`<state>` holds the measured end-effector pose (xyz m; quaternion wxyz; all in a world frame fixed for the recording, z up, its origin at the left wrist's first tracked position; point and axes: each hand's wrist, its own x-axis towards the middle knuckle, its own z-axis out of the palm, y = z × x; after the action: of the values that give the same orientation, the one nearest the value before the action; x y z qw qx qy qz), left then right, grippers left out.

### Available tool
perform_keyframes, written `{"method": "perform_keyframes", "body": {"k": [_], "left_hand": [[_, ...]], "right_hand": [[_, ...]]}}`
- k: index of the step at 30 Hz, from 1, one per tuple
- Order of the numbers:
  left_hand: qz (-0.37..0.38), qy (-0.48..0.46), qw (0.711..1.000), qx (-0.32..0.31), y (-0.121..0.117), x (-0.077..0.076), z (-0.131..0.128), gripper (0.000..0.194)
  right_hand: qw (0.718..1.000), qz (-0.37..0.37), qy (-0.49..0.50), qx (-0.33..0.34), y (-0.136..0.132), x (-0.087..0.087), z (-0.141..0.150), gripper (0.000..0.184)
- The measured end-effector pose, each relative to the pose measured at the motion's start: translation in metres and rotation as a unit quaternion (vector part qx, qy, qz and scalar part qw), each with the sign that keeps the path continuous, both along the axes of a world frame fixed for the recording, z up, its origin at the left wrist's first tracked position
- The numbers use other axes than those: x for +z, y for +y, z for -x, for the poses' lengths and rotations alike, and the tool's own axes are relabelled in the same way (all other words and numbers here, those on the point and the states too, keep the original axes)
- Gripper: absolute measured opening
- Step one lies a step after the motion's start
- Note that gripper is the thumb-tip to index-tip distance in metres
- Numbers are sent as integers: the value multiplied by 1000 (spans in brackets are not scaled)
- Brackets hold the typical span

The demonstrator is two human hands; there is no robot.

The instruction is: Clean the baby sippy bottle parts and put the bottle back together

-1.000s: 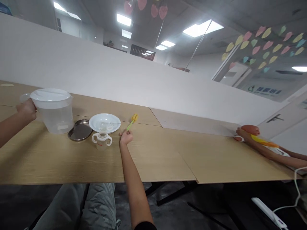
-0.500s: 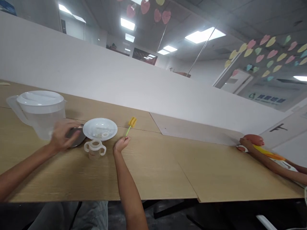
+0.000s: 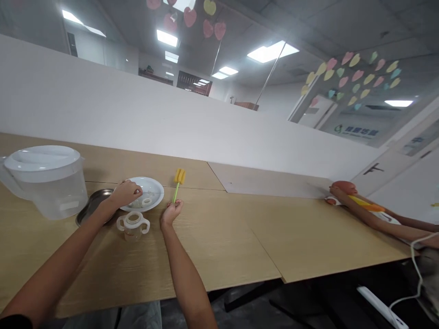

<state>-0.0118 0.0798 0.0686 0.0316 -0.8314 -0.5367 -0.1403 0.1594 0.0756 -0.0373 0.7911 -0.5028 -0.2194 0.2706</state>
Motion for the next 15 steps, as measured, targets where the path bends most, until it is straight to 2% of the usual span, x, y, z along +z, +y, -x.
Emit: {"method": "perform_keyframes", "body": {"k": [6,12,15], "left_hand": [[87,52,994,26,6,-4,8,28],[163,88,982,32,12,-13,10,40],[187,96,977,34,12,-14,8,33]], "right_hand": [[1000,-16,6,-1,4,-4,0,22],[1000,-11,2,-14,7,-10,-5,20],[1000,-2,-2,-18,8,-11,-7,20]]}}
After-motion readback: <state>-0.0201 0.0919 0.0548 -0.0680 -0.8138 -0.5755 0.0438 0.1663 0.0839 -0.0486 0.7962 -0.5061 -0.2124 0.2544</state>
